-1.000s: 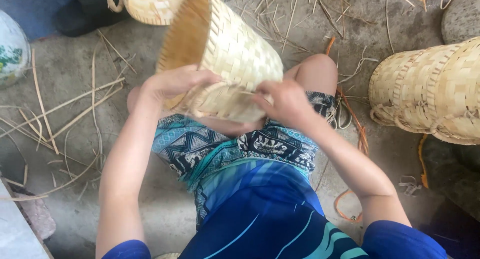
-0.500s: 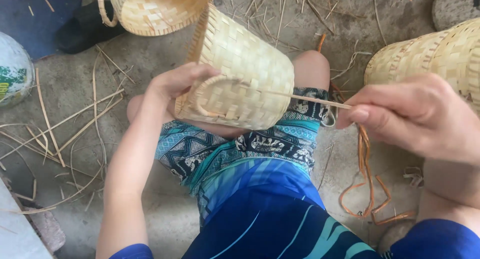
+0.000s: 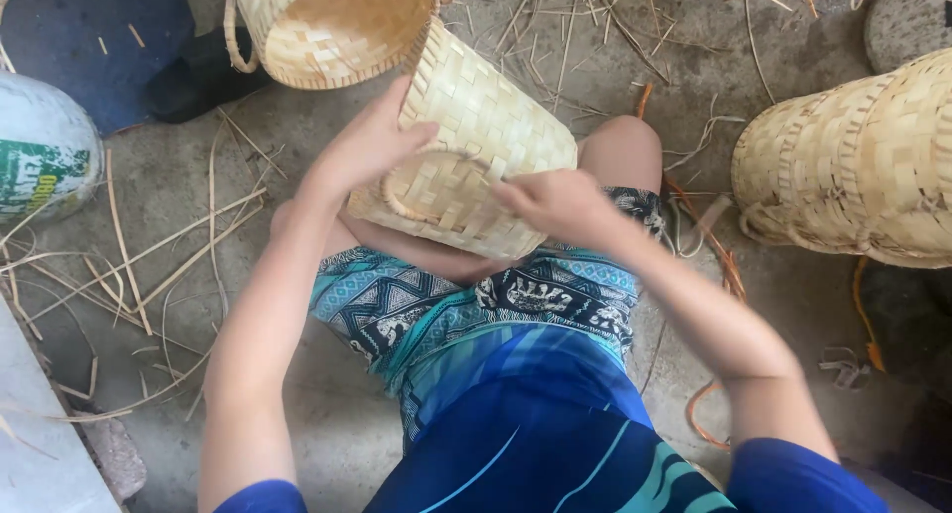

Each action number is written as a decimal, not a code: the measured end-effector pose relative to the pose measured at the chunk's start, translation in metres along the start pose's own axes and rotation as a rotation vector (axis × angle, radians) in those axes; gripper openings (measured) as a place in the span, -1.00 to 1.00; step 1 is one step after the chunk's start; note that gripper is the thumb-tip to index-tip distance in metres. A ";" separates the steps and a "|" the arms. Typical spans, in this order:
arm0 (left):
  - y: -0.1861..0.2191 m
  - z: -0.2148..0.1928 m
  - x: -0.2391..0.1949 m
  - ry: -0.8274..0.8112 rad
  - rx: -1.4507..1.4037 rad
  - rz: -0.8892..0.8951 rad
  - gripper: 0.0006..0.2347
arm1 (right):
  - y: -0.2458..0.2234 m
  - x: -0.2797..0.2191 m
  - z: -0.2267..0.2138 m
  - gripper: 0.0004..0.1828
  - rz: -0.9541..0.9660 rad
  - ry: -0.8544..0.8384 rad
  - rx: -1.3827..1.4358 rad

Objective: The person sits on the floor weaving a bamboo basket. They tuck and press bamboo strips inside the basket, cut a strip with scissors, weave a thin strip along the rim, and work the rim and handle area by hand.

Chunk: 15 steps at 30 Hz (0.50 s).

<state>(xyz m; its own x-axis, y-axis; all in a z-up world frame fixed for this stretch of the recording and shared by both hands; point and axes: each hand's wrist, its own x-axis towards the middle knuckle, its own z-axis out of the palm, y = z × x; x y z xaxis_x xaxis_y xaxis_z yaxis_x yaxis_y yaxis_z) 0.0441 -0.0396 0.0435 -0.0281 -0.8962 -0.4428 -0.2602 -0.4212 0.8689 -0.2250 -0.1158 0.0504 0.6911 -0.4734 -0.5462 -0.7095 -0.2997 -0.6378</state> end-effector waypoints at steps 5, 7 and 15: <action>0.007 0.036 -0.025 0.442 0.744 -0.015 0.04 | -0.008 0.037 0.076 -0.62 -0.206 0.365 0.003; 0.001 0.039 -0.024 0.486 0.763 -0.021 0.06 | -0.001 0.042 0.089 -0.64 -0.277 0.423 0.016; 0.009 0.008 -0.014 0.457 0.719 -0.083 0.03 | -0.004 0.038 0.045 -0.69 -0.391 0.322 -0.008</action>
